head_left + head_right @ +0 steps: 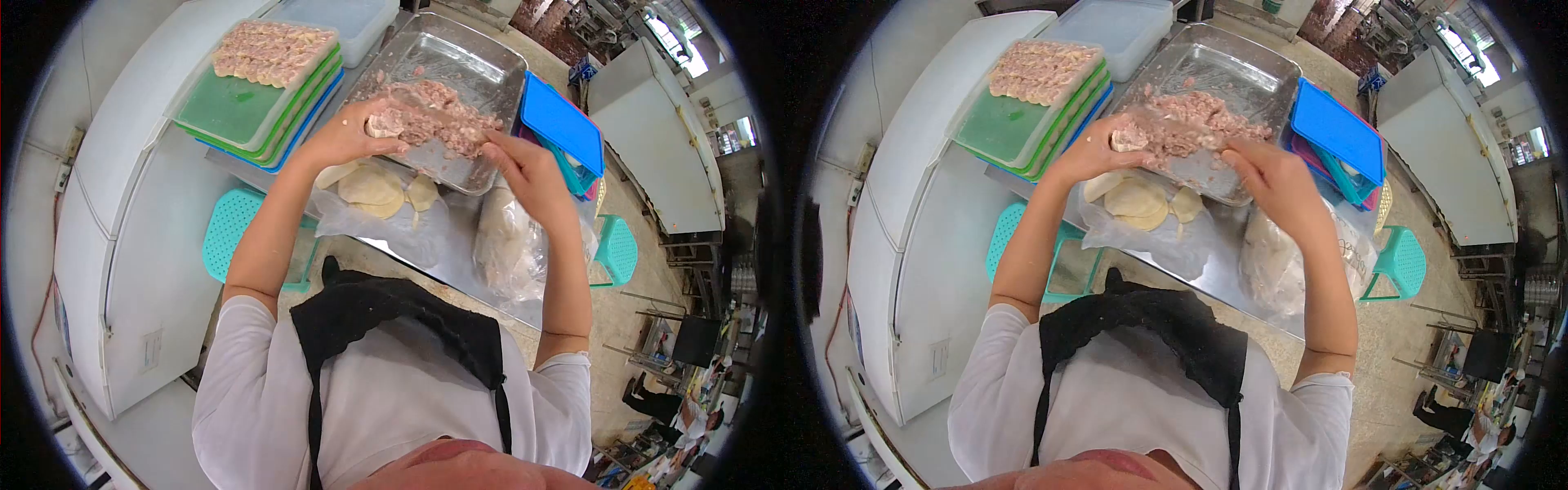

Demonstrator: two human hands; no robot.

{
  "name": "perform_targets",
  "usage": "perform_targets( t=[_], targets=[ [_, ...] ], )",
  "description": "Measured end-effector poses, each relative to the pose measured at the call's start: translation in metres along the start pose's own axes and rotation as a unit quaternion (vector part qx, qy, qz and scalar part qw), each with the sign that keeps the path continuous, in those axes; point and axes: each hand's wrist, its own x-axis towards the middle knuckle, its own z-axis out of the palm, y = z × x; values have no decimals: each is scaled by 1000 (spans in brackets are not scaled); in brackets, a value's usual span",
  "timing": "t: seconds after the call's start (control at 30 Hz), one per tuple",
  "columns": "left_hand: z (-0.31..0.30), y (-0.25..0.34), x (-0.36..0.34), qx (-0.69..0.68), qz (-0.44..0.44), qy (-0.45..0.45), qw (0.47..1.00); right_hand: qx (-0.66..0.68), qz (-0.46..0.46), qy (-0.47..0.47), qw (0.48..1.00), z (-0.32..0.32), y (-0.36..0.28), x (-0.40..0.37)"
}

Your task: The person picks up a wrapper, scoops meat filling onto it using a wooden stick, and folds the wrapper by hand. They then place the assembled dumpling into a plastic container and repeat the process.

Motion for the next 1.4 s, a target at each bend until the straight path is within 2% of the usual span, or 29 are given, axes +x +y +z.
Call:
perform_targets(
  t=[0.03,0.1,0.13,0.2,0.23,0.3,0.37,0.43,0.47,0.5,0.53,0.57,0.63,0.77,0.83,0.97,1.03,1.07,1.13,1.17,1.2,1.23,1.27,1.33,1.37,1.4],
  targets=[
    [-10,-2,-2,0,1,0,1000,-1,0,1,1000,13,-9,5],
    [-32,-9,-7,-15,-88,-46,995,-9,37,-84,996,47,-20,11],
    [-47,-6,-12,-15,-90,-44,995,3,38,-57,998,66,-19,15],
    [-79,0,-23,14,-196,-36,980,-3,51,-55,997,77,-23,24],
    [-97,-12,-31,14,-200,-31,979,-9,69,-46,997,81,-27,29],
    [-144,-53,-46,120,-54,21,991,-8,76,-42,996,88,-33,30],
    [-193,-101,-58,109,-134,54,984,40,146,-9,988,97,-31,25],
    [-243,-162,-71,224,-132,97,961,53,170,8,984,103,-25,18],
    [-259,-171,-73,225,-132,97,961,67,194,27,978,106,-22,13],
    [-274,-176,-75,297,-149,126,935,68,194,27,978,109,-21,7],
    [-287,-183,-74,368,-164,152,903,111,242,50,962,112,-20,1],
    [-297,-190,-71,369,-162,150,903,154,290,73,942,115,-21,-6],
    [-313,-206,-59,355,-188,235,885,175,314,95,929,118,-30,-17],
    [-320,-224,-31,412,-161,211,872,216,349,144,900,124,-40,-39],
    [-322,-232,-16,441,-176,179,862,216,350,159,898,127,-41,-46],
    [-336,-242,-2,397,-210,138,883,216,366,173,888,123,-38,-55],
    [-343,-231,-13,396,-138,158,894,213,368,173,888,119,-36,-56],
    [-344,-227,-19,398,-138,158,893,215,368,174,888,116,-37,-56],
    [-340,-220,-33,288,-143,237,917,220,367,173,887,110,-32,-58],
    [-330,-215,-38,290,-144,238,916,215,363,164,892,106,-28,-60],
    [-313,-205,-41,10,-193,341,920,211,360,155,896,102,-24,-62],
    [-298,-196,-40,-270,-225,412,840,213,360,154,895,99,-19,-63],
    [-285,-186,-33,-269,-226,412,841,215,362,148,895,95,-15,-64],
    [-263,-163,-19,-394,-302,490,716,217,365,142,894,86,-7,-61],
    [-262,-181,-11,-394,-305,487,718,203,365,127,899,81,-4,-58],
    [-271,-220,2,-409,-228,441,766,190,367,115,903,76,1,-56]
  ],
)
